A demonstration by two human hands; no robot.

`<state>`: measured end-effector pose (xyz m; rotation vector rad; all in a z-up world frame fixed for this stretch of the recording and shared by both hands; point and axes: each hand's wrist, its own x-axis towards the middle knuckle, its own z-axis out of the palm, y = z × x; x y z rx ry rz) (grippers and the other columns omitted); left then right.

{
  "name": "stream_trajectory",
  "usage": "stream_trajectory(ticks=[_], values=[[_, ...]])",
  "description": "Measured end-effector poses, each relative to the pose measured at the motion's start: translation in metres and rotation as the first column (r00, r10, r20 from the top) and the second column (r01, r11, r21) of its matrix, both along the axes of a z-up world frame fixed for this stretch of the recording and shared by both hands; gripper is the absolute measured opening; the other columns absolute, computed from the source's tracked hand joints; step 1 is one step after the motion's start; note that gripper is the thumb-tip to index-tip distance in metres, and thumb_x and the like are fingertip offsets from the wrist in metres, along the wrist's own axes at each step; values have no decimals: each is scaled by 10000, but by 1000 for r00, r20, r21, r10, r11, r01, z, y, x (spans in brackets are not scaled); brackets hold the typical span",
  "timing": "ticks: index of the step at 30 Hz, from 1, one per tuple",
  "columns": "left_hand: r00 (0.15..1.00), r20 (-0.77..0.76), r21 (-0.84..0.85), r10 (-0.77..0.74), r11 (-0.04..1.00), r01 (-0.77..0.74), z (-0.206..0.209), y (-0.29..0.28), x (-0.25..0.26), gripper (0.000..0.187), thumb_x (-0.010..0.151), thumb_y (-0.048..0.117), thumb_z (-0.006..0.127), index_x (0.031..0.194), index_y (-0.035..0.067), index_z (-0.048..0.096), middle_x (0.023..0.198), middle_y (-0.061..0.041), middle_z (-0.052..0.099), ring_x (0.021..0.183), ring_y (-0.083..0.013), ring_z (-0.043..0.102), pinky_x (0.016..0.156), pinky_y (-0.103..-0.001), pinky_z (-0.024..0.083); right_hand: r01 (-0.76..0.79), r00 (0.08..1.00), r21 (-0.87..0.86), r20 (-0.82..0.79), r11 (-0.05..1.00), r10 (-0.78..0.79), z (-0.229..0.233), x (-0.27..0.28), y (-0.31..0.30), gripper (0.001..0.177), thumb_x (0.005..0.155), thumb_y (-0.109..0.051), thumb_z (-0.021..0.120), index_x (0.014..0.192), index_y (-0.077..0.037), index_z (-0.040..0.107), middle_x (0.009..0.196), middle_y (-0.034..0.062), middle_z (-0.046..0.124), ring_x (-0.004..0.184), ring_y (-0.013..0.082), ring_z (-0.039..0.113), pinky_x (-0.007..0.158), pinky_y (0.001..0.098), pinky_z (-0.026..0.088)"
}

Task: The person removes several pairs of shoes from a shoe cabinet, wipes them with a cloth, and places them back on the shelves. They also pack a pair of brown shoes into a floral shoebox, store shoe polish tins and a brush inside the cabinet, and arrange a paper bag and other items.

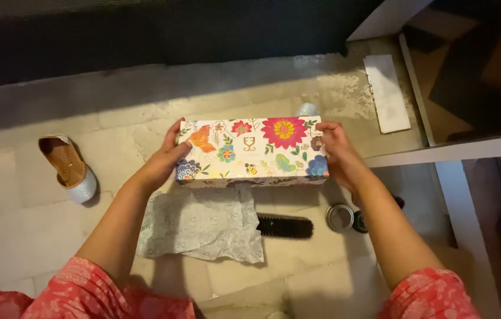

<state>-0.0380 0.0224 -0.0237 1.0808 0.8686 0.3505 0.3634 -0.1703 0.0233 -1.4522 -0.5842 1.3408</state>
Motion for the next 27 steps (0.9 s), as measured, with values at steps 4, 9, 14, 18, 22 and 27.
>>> stream_trajectory(ticks=[4, 9, 14, 18, 22, 27], values=[[974, -227, 165, -20, 985, 59, -15, -7, 3, 832, 1034, 406, 484, 1651, 106, 12, 1598, -170, 309, 1454, -255, 331, 1184, -376, 263, -107, 865, -40, 489, 993, 113, -25, -22, 7, 997, 868, -457, 739, 1569, -141, 105, 1454, 183, 447, 1319, 274, 493, 1094, 398, 408], [969, -246, 59, 9, 998, 6, -18, -12, 12, 707, 1014, 456, 391, 1579, 40, 297, 1470, -132, 546, 1328, -221, 516, 1137, -344, 367, 4, 956, -221, 288, 975, 61, -17, -34, 3, 958, 915, -457, 687, 1619, -162, 108, 1523, 133, 458, 1369, 242, 486, 1115, 388, 394], [997, -37, -237, 64, 969, -71, -18, -7, -2, 677, 1060, 519, 345, 1520, 34, 449, 1338, -101, 627, 1130, -185, 615, 967, -341, 488, 32, 999, -136, 35, 990, -28, 34, -43, -2, 946, 894, -436, 676, 1633, -199, 135, 1510, 157, 454, 1354, 270, 504, 1050, 411, 463], [997, 9, -253, 72, 965, -67, -2, 12, -13, 657, 1108, 530, 410, 1545, 45, 485, 1294, -88, 632, 1051, -160, 621, 846, -311, 509, 3, 1000, -30, -23, 1000, -4, 62, -61, -30, 1021, 869, -445, 707, 1611, -273, 27, 1582, 102, 352, 1384, 256, 455, 1007, 430, 464], [996, 62, -215, -62, 974, 74, 43, 27, 0, 722, 965, 524, 481, 1542, 101, 391, 1417, -74, 604, 1180, -178, 643, 947, -323, 547, -5, 971, -93, -239, 996, -17, 69, -59, -69, 1067, 779, -498, 723, 1571, -384, 18, 1580, 22, 334, 1361, 227, 462, 958, 465, 493], [892, 60, -61, -448, 890, 451, 95, 30, 42, 954, 853, 571, 573, 1635, 145, 230, 1498, -76, 521, 1248, -172, 568, 935, -358, 527, -39, 960, -84, -278, 996, 14, 55, -50, -146, 945, 841, -428, 770, 1592, -221, 235, 1517, 66, 449, 1366, 202, 483, 1058, 428, 464]])
